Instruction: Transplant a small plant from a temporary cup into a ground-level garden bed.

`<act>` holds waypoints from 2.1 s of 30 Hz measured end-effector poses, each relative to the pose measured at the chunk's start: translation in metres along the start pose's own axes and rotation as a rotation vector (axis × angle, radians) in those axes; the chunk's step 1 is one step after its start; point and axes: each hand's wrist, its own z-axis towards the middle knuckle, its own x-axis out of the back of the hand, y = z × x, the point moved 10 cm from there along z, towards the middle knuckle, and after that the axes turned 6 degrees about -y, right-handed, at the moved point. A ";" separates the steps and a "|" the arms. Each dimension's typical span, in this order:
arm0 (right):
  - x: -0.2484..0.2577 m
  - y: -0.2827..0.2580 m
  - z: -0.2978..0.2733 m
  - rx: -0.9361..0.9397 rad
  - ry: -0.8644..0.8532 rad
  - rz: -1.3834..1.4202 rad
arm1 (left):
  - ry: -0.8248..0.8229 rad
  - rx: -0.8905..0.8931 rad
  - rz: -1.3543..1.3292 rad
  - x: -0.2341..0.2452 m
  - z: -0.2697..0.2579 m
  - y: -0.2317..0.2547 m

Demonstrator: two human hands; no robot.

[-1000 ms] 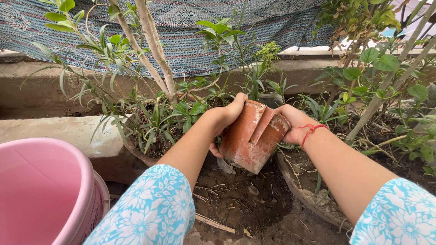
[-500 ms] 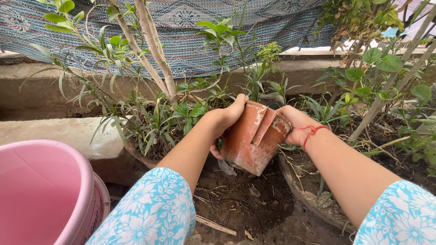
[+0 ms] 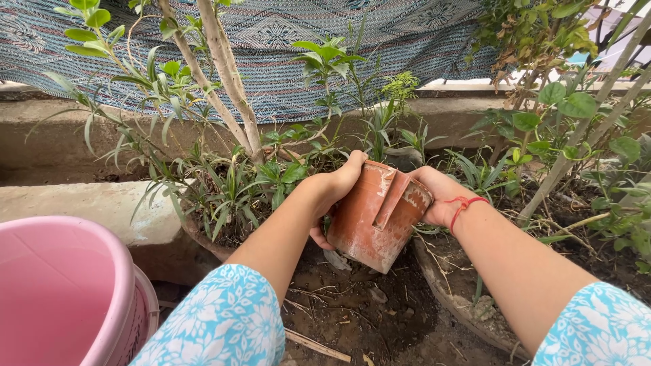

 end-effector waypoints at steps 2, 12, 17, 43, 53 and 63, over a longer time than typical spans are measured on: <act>0.000 0.001 0.002 -0.002 -0.018 0.007 | -0.002 0.004 0.001 0.000 0.001 -0.001; -0.001 0.001 0.003 -0.003 -0.021 0.009 | -0.002 -0.012 0.009 0.001 0.000 0.001; 0.001 0.000 0.002 0.015 -0.008 -0.001 | -0.011 -0.009 0.014 0.000 0.002 0.001; -0.005 -0.001 -0.001 0.019 -0.036 -0.043 | 0.010 -0.034 0.006 0.001 -0.010 -0.002; -0.008 0.003 -0.003 0.002 -0.040 -0.046 | 0.011 -0.002 0.025 0.002 -0.006 -0.006; -0.010 0.001 0.002 0.008 -0.080 -0.053 | -0.012 -0.019 0.030 0.003 -0.002 -0.003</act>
